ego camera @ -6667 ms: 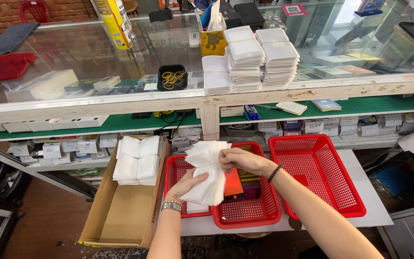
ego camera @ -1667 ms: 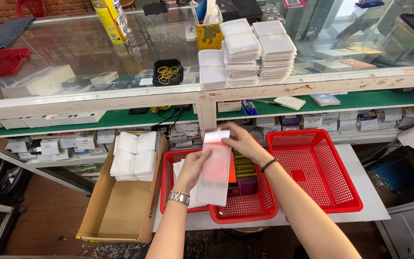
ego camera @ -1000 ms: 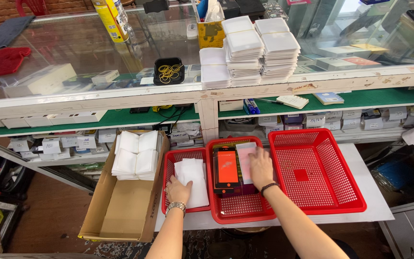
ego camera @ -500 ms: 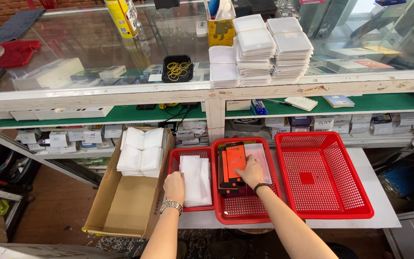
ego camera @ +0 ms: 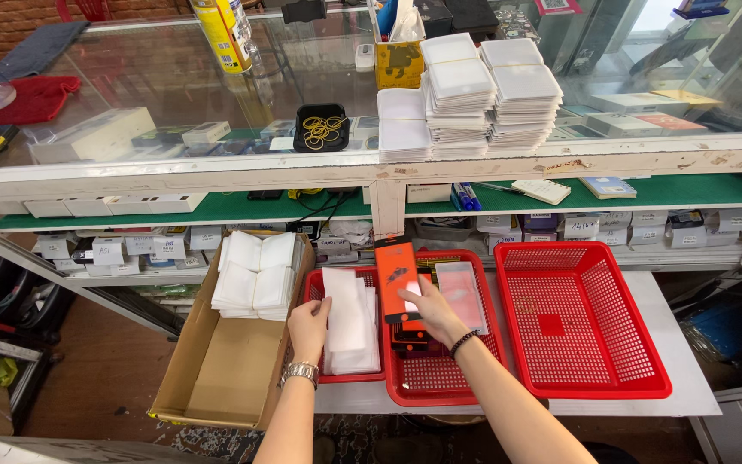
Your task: The person picks up a phone from a basket, slides it into a clear plastic sleeve, wraps a white paper sleeve around it, and stacks the wrapped phones in the basket. They repeat this for several phones, occasionally moving finished stacks aside.
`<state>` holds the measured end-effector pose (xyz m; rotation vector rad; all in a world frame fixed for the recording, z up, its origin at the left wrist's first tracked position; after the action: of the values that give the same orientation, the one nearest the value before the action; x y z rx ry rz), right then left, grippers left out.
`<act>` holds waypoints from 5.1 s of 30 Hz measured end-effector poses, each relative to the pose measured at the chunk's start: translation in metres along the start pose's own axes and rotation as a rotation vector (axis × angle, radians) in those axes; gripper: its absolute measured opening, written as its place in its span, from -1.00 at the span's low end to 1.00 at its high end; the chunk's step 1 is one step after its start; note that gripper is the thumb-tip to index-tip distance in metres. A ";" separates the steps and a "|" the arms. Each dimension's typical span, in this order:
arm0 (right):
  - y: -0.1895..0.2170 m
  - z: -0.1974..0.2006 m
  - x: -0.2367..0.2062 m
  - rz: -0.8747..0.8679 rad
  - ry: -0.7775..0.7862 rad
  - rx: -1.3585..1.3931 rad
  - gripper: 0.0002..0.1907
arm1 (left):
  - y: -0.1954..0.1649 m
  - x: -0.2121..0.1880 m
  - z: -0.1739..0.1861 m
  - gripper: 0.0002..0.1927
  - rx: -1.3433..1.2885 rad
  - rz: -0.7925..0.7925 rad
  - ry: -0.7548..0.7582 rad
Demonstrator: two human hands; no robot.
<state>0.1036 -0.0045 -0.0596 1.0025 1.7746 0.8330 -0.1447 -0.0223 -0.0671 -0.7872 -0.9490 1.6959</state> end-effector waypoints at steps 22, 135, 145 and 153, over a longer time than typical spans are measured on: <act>0.079 0.009 -0.007 0.517 0.002 0.056 -0.58 | -0.066 -0.021 -0.053 -0.74 -0.511 -0.060 0.476; 0.029 0.031 -0.030 0.247 -0.066 -0.213 -0.64 | -0.042 0.001 -0.061 -0.71 -0.573 0.109 0.210; 0.092 0.026 -0.019 0.557 -0.101 -0.024 -0.70 | -0.062 -0.024 -0.071 -0.76 -0.611 -0.056 0.386; 0.072 0.028 -0.021 0.435 -0.022 -0.122 -0.63 | -0.062 -0.023 -0.066 -0.71 -0.677 -0.015 0.475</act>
<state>0.1554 0.0118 -0.0006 1.3322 1.4855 1.1765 -0.0546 -0.0173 -0.0430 -1.5386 -1.1815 1.0748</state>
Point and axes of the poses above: each hand's wrist, its own x-axis towards the middle knuckle, its own z-axis out of the back of the hand, y = z × x, the point moved 4 cm from there along x, towards the middle knuckle, and after that the axes turned 3 degrees about y, right-handed, at the moved point
